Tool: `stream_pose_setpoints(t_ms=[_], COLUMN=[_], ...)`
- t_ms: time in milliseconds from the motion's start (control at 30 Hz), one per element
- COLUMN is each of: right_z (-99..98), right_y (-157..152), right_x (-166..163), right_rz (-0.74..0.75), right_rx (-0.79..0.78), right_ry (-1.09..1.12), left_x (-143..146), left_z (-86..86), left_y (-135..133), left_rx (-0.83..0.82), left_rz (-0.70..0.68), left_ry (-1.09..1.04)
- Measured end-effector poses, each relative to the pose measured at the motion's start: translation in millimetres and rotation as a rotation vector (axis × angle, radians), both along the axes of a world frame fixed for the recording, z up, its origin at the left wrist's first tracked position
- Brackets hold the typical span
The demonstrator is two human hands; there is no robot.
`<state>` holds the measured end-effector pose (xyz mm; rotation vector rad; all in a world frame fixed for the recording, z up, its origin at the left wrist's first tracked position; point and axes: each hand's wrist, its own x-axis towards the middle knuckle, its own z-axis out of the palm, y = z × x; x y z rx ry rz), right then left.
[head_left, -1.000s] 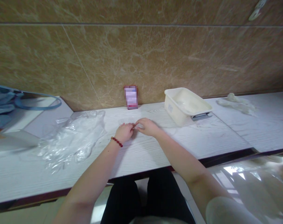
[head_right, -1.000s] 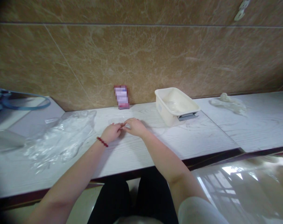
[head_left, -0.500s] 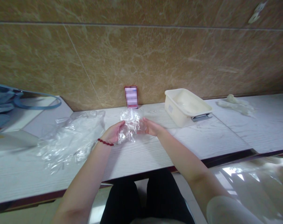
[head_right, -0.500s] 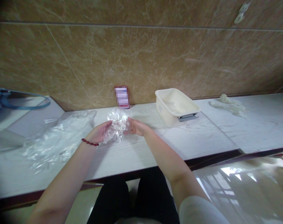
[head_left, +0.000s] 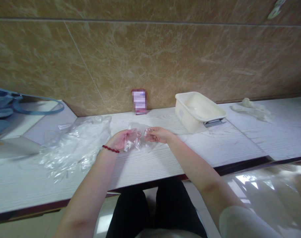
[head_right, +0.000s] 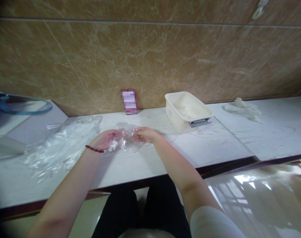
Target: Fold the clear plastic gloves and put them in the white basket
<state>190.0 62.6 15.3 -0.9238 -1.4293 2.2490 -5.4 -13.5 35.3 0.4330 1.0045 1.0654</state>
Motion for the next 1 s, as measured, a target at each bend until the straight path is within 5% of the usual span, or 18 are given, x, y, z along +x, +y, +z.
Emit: stream_pose_setpoints(t_ms=[300,1000], right_z=[0.3,1.6], right_y=[1.9,1.8], right_x=[-2.1,-6.8], right_rz=[-0.067,-0.221], right_rx=[0.088,0.065], right_ry=[0.058,0.159], left_x=[-1.0,-0.3], left_z=[9.9,9.2], left_y=[-8.7,-9.4], left_rx=[0.221,0.229], left_rz=[-0.050,0.077], left_ry=[0.020,-0.013])
